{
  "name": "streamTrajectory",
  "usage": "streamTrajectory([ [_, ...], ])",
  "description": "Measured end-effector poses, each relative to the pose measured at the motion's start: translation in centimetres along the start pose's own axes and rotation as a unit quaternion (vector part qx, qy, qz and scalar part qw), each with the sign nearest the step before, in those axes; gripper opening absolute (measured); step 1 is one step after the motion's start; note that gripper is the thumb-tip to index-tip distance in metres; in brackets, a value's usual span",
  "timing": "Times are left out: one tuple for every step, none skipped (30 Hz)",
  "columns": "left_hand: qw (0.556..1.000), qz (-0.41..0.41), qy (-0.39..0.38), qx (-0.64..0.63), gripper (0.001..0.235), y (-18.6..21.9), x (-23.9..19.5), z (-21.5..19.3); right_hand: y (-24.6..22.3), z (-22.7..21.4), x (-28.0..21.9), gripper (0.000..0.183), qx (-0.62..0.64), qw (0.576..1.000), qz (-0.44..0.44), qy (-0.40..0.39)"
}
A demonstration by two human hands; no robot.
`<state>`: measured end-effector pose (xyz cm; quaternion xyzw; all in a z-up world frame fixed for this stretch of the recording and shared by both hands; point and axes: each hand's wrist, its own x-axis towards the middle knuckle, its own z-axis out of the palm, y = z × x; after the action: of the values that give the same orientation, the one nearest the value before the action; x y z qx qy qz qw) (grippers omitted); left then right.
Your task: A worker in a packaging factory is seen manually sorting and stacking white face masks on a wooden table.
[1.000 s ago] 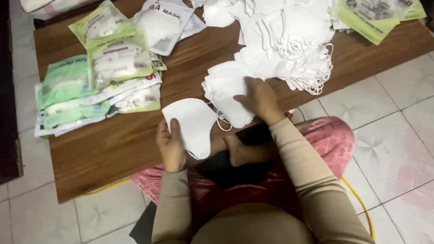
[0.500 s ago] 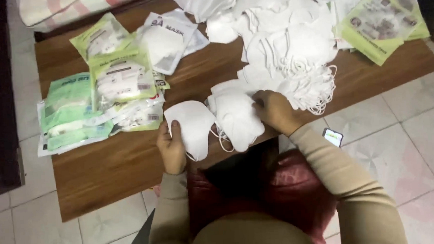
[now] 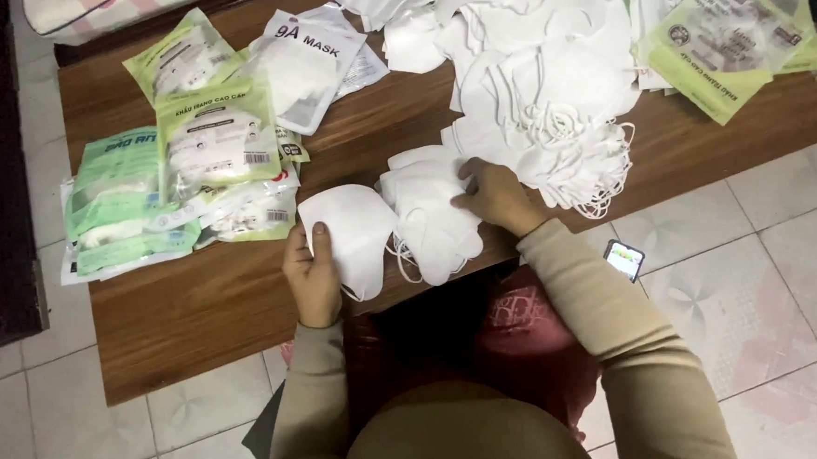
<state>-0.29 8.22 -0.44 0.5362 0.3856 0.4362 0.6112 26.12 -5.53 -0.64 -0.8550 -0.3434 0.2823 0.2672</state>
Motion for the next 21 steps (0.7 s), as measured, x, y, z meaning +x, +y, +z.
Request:
streamTrajectory([
  [1.000, 0.000, 0.002, 0.001, 0.014, -0.4, 0.2, 0.0, -0.1, 0.1, 0.4, 0.049, 0.000, 1.000, -0.001, -0.001],
  [1.000, -0.018, 0.001, -0.014, 0.014, -0.8, 0.5, 0.1, -0.2, 0.1, 0.9, 0.040, -0.007, 1.000, 0.000, 0.030],
  [0.999, -0.036, 0.000, -0.029, 0.013, -1.2, 0.8, 0.2, -0.3, 0.1, 1.5, 0.031, -0.015, 0.998, 0.001, 0.062],
  [0.999, -0.036, 0.001, -0.030, 0.013, -0.8, 0.6, 0.9, 0.0, 0.3, 2.2, 0.031, -0.016, 0.998, 0.000, 0.062],
  [0.995, -0.074, 0.002, -0.069, 0.014, -0.4, 0.5, 1.6, 0.3, 0.4, 3.0, 0.028, -0.017, 0.997, -0.002, 0.074],
  [0.988, -0.113, 0.002, -0.105, 0.014, -0.1, 0.2, 2.4, 0.8, 0.6, 3.6, 0.025, -0.017, 0.996, -0.001, 0.086],
  [0.988, -0.114, 0.001, -0.105, 0.014, -0.3, -0.2, 2.6, 0.9, 0.7, 3.8, 0.025, -0.016, 0.996, 0.001, 0.087],
  [0.977, -0.164, -0.008, -0.137, 0.015, -0.5, -0.6, 3.0, 1.1, 0.6, 4.2, 0.024, -0.044, 0.996, -0.005, 0.080],
  [0.962, -0.213, -0.017, -0.169, 0.018, -0.8, -0.9, 3.5, 1.4, 0.5, 4.5, 0.023, -0.071, 0.995, -0.011, 0.074],
  [0.962, -0.217, -0.024, -0.165, 0.018, -0.2, -1.0, 4.0, 1.1, 0.4, 4.7, 0.023, -0.068, 0.995, -0.003, 0.077],
  [0.950, -0.254, -0.038, -0.175, 0.018, 0.3, -1.0, 4.6, 1.1, 0.3, 5.0, 0.023, -0.083, 0.994, -0.007, 0.075],
  [0.936, -0.297, -0.057, -0.180, 0.019, 0.7, -1.4, 5.4, 1.6, 0.2, 4.7, 0.023, -0.096, 0.993, -0.002, 0.074],
  [0.934, -0.307, -0.071, -0.170, 0.019, -0.4, -0.7, 6.2, 1.9, 0.6, 5.0, 0.023, -0.089, 0.993, 0.016, 0.079],
  [0.933, -0.299, -0.084, -0.182, 0.023, -1.5, -0.1, 7.2, 2.5, 0.9, 5.4, 0.025, -0.111, 0.989, -0.021, 0.091],
  [0.932, -0.292, -0.097, -0.194, 0.028, -2.6, 0.3, 8.2, 3.1, 1.1, 5.7, 0.027, -0.133, 0.984, -0.058, 0.102],
  [0.928, -0.304, -0.114, -0.185, 0.028, -3.3, 1.3, 9.4, 3.2, 1.2, 5.8, 0.027, -0.127, 0.985, -0.036, 0.110],
  [0.933, -0.291, -0.099, -0.187, 0.031, -4.0, 2.2, 10.5, 3.4, 1.3, 6.0, 0.030, -0.125, 0.982, -0.053, 0.129],
  [0.939, -0.276, -0.079, -0.191, 0.034, -4.8, 2.9, 11.5, 3.4, 1.5, 6.2, 0.034, -0.125, 0.979, -0.073, 0.144],
  [0.936, -0.287, -0.092, -0.183, 0.034, -7.6, 4.6, 10.8, 2.4, 0.5, 4.9, 0.034, -0.121, 0.980, -0.055, 0.149],
  [0.942, -0.272, -0.088, -0.175, 0.026, -10.4, 6.4, 10.1, 1.2, -0.7, 3.9, 0.032, -0.107, 0.978, -0.056, 0.172],
  [0.948, -0.258, -0.083, -0.167, 0.019, -13.2, 8.3, 9.4, -0.2, -1.8, 3.0, 0.031, -0.093, 0.975, -0.057, 0.195],
])
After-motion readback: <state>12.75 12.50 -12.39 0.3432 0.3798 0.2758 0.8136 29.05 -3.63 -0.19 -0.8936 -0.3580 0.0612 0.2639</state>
